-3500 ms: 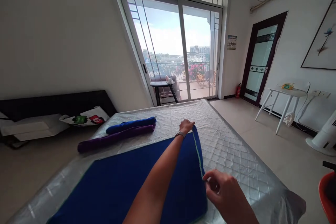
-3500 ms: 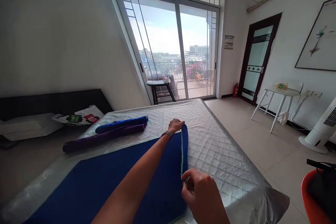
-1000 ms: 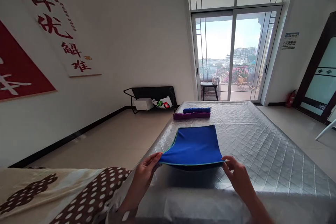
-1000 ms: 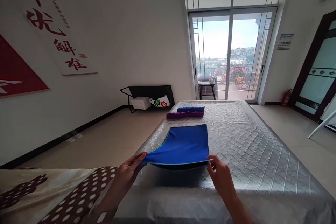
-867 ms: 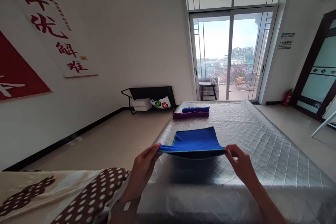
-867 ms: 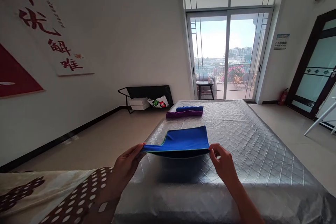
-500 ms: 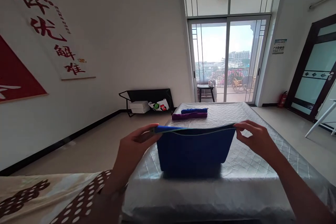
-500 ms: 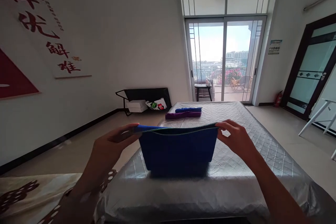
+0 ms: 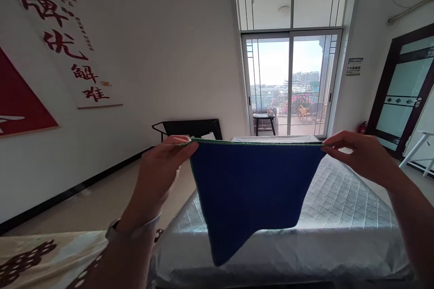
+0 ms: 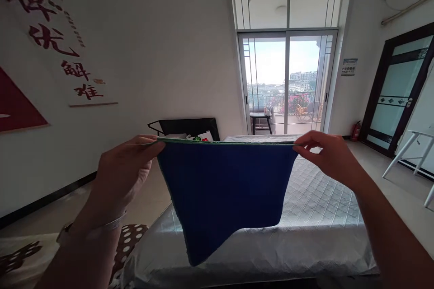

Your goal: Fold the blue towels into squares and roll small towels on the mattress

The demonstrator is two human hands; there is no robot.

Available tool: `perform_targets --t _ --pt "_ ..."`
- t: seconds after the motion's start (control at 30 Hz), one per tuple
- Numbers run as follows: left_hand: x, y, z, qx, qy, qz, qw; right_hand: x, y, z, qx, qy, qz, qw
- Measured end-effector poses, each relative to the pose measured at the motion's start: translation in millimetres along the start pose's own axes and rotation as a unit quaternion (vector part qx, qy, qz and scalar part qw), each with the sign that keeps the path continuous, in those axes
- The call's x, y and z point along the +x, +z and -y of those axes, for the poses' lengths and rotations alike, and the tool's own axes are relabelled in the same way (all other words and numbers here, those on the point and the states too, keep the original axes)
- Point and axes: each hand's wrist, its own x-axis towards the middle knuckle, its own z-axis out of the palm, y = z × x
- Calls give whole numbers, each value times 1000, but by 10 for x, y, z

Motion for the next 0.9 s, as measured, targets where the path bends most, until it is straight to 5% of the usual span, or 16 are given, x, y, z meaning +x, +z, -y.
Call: perform_targets --t 0.2,0.4,0.7,0.9 --pt "67 -53 -66 -51 -33 37 997 28 -401 150 110 4 -23 994" --pt "59 12 11 -67 -62 69 993 -1 -500 91 170 87 -25 981" --pt "415 434 748 -30 -206 210 955 357 101 -568 285 215 20 934" --pt "1017 1027 1102 -104 -176 149 967 900 446 -1006 310 202 -91 925"
